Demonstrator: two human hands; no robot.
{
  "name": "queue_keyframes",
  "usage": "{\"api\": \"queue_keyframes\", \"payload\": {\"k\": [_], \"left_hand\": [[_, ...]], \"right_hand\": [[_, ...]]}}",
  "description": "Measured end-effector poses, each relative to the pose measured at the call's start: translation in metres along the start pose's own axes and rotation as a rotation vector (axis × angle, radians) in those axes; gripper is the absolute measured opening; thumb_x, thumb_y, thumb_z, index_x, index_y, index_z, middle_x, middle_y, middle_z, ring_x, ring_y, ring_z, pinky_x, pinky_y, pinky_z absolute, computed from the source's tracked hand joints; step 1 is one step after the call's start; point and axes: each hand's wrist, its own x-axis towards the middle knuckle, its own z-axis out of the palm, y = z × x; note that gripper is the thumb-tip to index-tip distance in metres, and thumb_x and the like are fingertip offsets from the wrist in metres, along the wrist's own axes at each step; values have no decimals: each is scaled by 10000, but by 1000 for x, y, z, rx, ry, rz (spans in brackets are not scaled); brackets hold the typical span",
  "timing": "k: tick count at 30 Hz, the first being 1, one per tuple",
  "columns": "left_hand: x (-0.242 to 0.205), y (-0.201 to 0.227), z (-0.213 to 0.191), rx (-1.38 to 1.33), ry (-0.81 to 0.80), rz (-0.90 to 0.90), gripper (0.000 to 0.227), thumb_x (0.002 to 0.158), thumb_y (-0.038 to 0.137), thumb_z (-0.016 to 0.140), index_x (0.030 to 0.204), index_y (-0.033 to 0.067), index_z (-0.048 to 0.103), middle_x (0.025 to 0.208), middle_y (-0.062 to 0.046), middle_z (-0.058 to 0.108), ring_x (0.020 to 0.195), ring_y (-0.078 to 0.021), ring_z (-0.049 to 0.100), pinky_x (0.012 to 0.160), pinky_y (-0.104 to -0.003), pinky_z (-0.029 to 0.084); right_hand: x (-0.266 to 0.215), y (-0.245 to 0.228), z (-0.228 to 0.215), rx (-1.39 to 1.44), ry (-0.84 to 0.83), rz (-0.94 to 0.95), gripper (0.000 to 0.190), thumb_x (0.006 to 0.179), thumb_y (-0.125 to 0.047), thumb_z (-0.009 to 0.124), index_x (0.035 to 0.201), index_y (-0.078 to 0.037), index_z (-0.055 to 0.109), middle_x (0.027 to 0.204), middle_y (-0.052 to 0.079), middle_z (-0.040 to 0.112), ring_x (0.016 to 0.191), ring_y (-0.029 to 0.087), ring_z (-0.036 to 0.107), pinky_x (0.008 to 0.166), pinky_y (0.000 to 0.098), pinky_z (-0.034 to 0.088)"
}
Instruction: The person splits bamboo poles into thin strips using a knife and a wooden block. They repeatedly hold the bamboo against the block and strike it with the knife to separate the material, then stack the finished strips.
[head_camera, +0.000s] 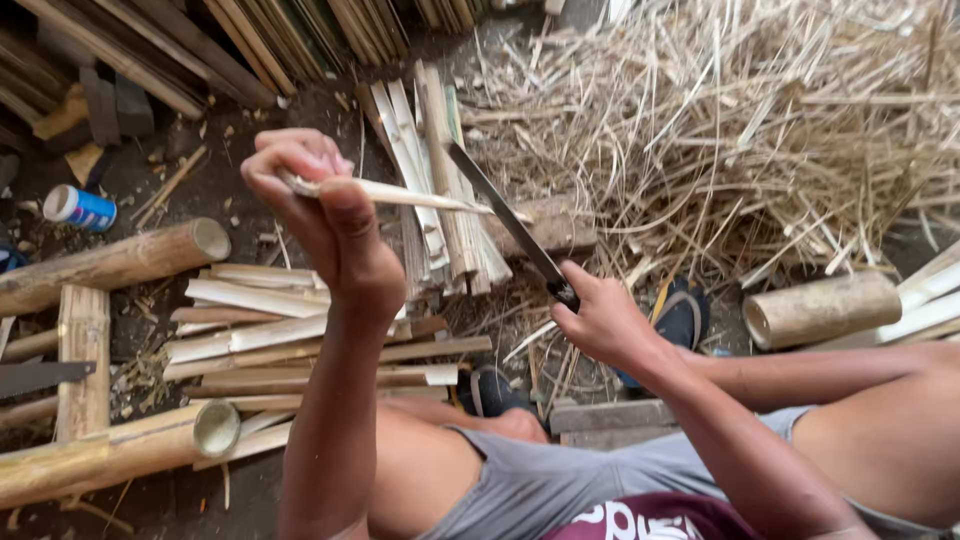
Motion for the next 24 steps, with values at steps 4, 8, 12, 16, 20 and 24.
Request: {"api": "queue_keyframes", "payload": {"k": [4,8,12,16,20,24], "left_hand": [[-2,5,17,11,-12,58,429,1145,539,463,1084,132,342,1065,-18,370,925,-122,374,781,-262,364],[-3,20,17,-28,45,21,425,1143,529,488,1081,130,355,1065,-21,364,875,-115,369,769,-264,363],[3,21,15,-37,10,8,405,1152,500,503,1089,134,343,1078,-23,366,898,-123,365,845,-282,372],[3,18,10,-27,60,15,366,1139,469,507,1083,141,354,1037,-27,373,900,-128,375,800,-275,378],[7,17,11,-30,13,25,401,1150,492,502,1090,126,349,1043,-22,364,865,-111,351,790,-250,351],[3,16,5,-3,5,42,420,1141,516,504,1082,133,342,1025,-8,341,877,-108,343,802,-249,337]], "right_hand": [[-35,-67,-29,125,135,-497,175,872,-127,668,985,-30,576,561,123,627,474,213,673,451,397,492],[-33,-83,-29,159,-2,-165,188,881,-107,666,977,-9,538,570,130,620,443,257,654,437,417,476],[-31,-78,-29,136,16,-345,160,876,-103,666,944,-31,541,560,121,629,448,252,662,441,407,482],[-20,-76,-23,88,74,-221,256,838,-91,699,988,3,513,605,149,624,494,307,673,435,430,491],[-17,-61,-19,61,104,-370,225,840,-62,705,993,-11,549,630,189,631,552,378,656,478,464,482],[-10,-20,-1,38,180,-470,185,822,-77,687,949,-33,559,642,197,642,535,345,662,502,474,499]]}}
